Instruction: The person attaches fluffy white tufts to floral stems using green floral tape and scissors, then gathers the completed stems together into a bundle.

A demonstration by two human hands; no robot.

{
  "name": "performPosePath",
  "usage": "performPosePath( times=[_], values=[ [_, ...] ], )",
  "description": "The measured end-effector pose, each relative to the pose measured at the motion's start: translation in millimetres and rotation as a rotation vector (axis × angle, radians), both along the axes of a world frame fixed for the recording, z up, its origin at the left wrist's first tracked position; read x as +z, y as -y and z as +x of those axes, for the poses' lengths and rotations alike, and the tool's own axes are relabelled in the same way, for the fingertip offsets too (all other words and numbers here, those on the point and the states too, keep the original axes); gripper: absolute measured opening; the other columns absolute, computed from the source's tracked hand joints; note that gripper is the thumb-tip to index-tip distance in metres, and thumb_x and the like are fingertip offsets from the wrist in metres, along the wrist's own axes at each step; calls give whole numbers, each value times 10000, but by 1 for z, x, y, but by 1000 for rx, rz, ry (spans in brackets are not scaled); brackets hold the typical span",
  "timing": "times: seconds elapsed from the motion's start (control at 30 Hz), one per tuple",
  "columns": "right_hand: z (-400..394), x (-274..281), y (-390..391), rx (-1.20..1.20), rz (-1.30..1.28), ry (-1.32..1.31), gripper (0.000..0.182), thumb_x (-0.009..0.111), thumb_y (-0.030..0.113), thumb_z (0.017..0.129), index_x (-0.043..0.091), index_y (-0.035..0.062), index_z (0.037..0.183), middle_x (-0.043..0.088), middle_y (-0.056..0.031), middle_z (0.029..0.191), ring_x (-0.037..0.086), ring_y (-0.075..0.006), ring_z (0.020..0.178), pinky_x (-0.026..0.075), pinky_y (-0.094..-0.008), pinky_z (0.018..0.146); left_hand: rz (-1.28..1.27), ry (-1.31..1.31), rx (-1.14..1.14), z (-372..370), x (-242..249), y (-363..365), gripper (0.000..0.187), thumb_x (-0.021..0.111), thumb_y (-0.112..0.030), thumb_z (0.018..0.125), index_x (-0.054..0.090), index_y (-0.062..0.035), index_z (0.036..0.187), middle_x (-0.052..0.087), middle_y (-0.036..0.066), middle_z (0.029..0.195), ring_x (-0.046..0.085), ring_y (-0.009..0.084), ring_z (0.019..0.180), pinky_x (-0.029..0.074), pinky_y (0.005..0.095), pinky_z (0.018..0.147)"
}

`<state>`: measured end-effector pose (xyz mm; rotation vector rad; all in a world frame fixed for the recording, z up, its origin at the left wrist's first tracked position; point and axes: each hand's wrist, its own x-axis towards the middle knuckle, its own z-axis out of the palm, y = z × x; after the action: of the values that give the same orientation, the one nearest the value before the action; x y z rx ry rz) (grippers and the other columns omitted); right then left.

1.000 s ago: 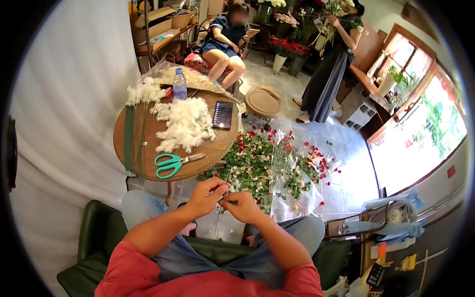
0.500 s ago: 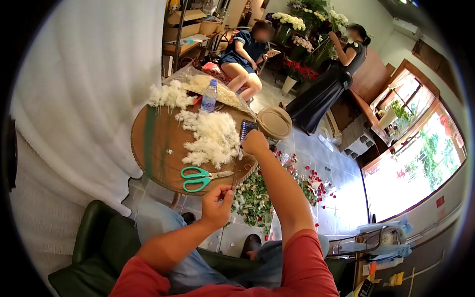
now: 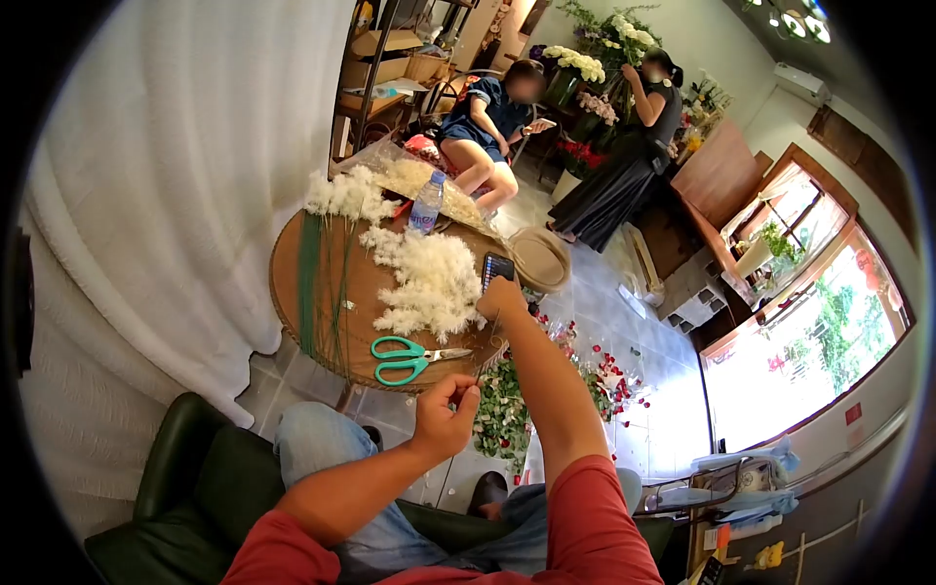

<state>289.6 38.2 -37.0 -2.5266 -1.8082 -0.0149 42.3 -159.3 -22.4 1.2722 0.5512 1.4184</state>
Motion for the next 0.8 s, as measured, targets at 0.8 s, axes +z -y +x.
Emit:
performPosePath(
  times=[0.8],
  values=[
    [-68,76,148,57,276,-1886,97,731,91,880,716,22,945,683,-48,814,648,-138,714,511,-264,639,-414,164,-108,13,-11,-37,213,665,-73,908,599,2,1096,575,0,867,561,67,788,461,216,692]
  ],
)
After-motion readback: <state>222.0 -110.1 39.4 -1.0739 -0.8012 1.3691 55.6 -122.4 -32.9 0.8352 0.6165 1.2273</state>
